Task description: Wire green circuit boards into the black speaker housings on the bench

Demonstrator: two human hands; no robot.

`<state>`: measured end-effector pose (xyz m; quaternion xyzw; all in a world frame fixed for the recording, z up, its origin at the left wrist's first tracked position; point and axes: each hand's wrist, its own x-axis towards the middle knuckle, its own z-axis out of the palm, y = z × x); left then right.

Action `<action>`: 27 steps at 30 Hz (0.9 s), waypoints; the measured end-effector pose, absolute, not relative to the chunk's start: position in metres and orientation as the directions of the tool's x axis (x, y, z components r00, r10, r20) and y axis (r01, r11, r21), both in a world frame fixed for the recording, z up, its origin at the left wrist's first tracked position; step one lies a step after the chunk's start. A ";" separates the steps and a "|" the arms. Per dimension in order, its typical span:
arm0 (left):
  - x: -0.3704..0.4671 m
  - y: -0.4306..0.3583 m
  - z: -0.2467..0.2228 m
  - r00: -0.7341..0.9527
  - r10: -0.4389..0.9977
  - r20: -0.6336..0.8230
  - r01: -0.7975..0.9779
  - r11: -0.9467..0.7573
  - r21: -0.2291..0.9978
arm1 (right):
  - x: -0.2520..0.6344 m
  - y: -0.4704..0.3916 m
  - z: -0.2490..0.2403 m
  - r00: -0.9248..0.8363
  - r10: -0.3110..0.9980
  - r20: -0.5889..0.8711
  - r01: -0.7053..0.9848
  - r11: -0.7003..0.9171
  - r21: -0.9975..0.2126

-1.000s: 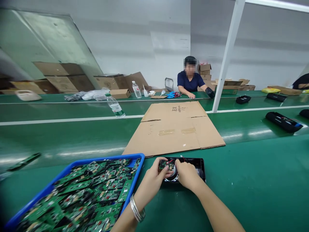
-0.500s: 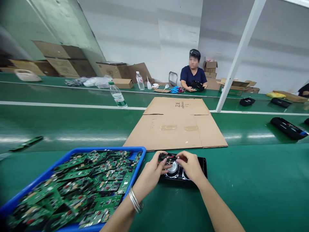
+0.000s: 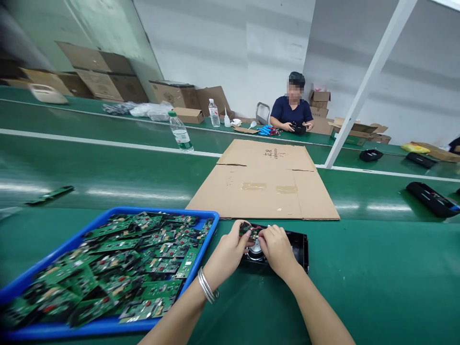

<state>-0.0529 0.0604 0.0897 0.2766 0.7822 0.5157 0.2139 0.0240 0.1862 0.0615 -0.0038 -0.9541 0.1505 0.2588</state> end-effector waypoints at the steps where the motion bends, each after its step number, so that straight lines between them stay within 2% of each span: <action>1: -0.053 0.061 0.089 -0.752 0.657 -0.048 0.231 0.331 0.915 | 0.024 0.186 0.062 -0.871 0.090 0.483 -0.075 0.948 -0.311; 5: -0.053 0.061 0.091 -0.729 0.683 -0.038 0.306 0.375 0.875 | 0.024 0.188 0.064 -0.886 0.115 0.449 -0.055 0.936 -0.347; 10: -0.049 0.061 0.095 -0.690 0.724 -0.010 0.357 0.352 0.865 | 0.025 0.186 0.066 -0.913 0.173 0.369 0.032 0.933 -0.358; 17: -0.053 0.059 0.096 -0.642 0.767 -0.004 0.299 0.255 0.920 | 0.025 0.187 0.063 -0.897 0.128 0.423 -0.025 0.940 -0.339; 21: -0.061 0.055 0.099 -0.555 0.831 -0.041 0.266 0.224 0.937 | 0.025 0.189 0.062 -0.899 0.155 0.410 -0.042 0.900 -0.434; 27: -0.067 0.049 0.106 -0.478 0.878 -0.041 0.384 0.251 0.889 | 0.029 0.191 0.069 -0.920 0.226 0.321 0.019 0.841 -0.540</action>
